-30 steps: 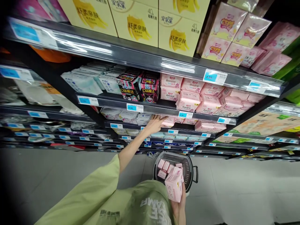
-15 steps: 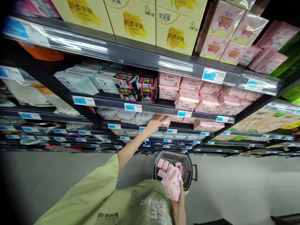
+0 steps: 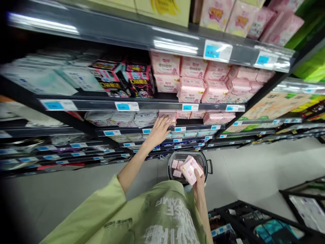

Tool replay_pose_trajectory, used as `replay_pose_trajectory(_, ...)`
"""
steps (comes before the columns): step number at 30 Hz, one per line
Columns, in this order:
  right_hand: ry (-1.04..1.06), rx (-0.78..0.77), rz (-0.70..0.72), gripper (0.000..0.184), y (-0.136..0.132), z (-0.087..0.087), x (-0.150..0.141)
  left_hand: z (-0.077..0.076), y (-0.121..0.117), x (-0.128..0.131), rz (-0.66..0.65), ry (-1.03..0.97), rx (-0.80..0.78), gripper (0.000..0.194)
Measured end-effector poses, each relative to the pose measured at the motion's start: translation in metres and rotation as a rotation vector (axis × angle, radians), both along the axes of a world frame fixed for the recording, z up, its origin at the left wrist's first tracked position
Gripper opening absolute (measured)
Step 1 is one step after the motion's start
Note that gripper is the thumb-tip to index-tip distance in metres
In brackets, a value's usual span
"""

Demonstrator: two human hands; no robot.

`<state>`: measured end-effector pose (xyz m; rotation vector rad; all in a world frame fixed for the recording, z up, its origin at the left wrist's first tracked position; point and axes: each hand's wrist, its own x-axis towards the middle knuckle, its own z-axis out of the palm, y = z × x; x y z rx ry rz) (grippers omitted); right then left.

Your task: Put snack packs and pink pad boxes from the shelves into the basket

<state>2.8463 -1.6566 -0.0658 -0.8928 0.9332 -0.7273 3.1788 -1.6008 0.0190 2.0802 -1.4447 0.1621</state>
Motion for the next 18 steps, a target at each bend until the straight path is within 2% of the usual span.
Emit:
replay_pose_trajectory(2, 0.01, 0.01, -0.121, 0.062, -0.012, 0.005, 0.004, -0.013, 0.017, -0.048, -0.098, 0.16, -0.08, 0.069)
replay_pose_trajectory(3, 0.014, 0.005, -0.155, 0.063, -0.017, 0.007, 0.007, -0.022, 0.026, -0.074, -0.194, 0.265, -0.076, 0.071)
replay_pose_trajectory(5, 0.024, -0.034, -0.167, 0.065, -0.025, 0.013, 0.011, -0.042, 0.039, -0.121, -0.375, 0.51, -0.009, 0.088)
replay_pose_trajectory(6, 0.034, -0.061, -0.153, 0.065, -0.027, 0.015, 0.013, -0.052, 0.043, -0.14, -0.405, 0.642, 0.005, 0.1)
replay_pose_trajectory(8, 0.058, -0.112, -0.109, 0.064, -0.026, 0.018, 0.017, -0.068, 0.045, -0.166, -0.371, 0.915, -0.036, 0.115)
replay_pose_trajectory(11, 0.023, -0.115, -0.117, 0.058, -0.017, 0.017, 0.025, -0.079, 0.039, -0.177, -0.218, 1.339, -0.189, 0.118)
replay_pose_trajectory(14, -0.065, -0.059, -0.182, 0.055, -0.005, 0.012, 0.033, -0.08, 0.031, -0.174, -0.137, 1.718, -0.219, 0.106)
replay_pose_trajectory(16, -0.089, -0.035, -0.157, 0.055, 0.001, 0.008, 0.034, -0.078, 0.026, -0.172, -0.112, 1.851, -0.217, 0.086)
replay_pose_trajectory(18, -0.074, -0.026, -0.085, 0.055, 0.005, 0.005, 0.032, -0.077, 0.02, -0.168, -0.059, 1.843, -0.254, 0.072)
